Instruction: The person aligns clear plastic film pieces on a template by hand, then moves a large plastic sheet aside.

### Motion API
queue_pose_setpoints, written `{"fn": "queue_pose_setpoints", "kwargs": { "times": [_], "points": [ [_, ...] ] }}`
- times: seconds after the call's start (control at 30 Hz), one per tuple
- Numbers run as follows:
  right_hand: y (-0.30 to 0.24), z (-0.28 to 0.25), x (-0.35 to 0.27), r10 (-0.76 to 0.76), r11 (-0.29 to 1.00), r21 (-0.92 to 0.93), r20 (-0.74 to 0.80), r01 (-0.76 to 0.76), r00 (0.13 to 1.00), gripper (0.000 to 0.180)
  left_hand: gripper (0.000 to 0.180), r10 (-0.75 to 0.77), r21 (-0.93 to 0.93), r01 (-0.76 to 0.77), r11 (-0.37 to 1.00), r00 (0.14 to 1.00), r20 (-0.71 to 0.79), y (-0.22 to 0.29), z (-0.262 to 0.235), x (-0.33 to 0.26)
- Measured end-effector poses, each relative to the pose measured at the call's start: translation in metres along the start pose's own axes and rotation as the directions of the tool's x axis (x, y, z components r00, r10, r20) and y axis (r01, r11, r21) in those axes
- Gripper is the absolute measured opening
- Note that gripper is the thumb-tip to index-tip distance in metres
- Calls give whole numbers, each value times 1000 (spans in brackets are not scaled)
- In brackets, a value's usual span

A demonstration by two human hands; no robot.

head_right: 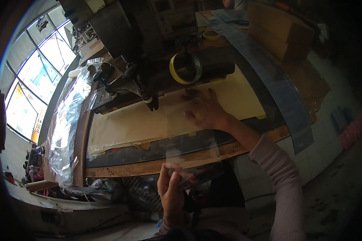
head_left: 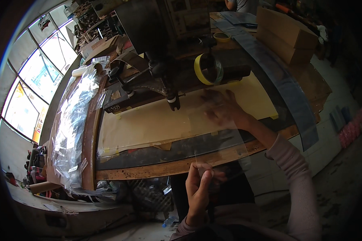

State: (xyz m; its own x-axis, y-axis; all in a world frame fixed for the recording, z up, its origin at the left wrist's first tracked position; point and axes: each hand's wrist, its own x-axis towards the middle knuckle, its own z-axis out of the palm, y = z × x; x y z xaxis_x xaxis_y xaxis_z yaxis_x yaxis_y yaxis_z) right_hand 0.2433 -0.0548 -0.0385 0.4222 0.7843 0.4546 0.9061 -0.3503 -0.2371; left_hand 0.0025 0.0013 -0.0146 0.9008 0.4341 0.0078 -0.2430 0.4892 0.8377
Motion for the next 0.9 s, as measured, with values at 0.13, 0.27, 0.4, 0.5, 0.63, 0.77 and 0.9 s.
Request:
{"fn": "queue_pose_setpoints", "kwargs": {
  "times": [0.13, 0.27, 0.4, 0.5, 0.63, 0.77, 0.9],
  "points": [
    [-6, -3, 4, 45, 999, -24, 15, -44, 999, 38, 14, -17, -1, 17, 1000, 999, 49, -2, -4, -1],
    [-4, -2, 9, 54, 996, 58, 161, -64, 985, 39, 14, 3, -18, -1, 1000, 998, 62, -2, -4, -1],
    [-1, 0, 9, -46, 997, -62, 120, 53, 992, 44, 14, 6, 4, -6, 1000, 999, 51, 0, -6, 0],
    [-9, 2, 10, -35, 993, -104, 118, 48, 992, 49, 14, 2, 19, -2, 1000, 1000, 26, 1, -6, 0],
    [-6, 14, 10, -55, 991, -123, 33, 59, 998, 53, 13, -1, 21, 1, 1000, 999, 38, 1, -6, 0],
    [-10, 11, 11, -50, 997, -57, 30, 51, 998, 53, 14, 8, 39, -10, 999, 999, 50, 2, -5, 0],
    [-12, 1, 17, -25, 999, 42, 173, 19, 985, 52, 15, 10, 49, -11, 999, 999, 32, 2, -6, -2]
  ]
}}
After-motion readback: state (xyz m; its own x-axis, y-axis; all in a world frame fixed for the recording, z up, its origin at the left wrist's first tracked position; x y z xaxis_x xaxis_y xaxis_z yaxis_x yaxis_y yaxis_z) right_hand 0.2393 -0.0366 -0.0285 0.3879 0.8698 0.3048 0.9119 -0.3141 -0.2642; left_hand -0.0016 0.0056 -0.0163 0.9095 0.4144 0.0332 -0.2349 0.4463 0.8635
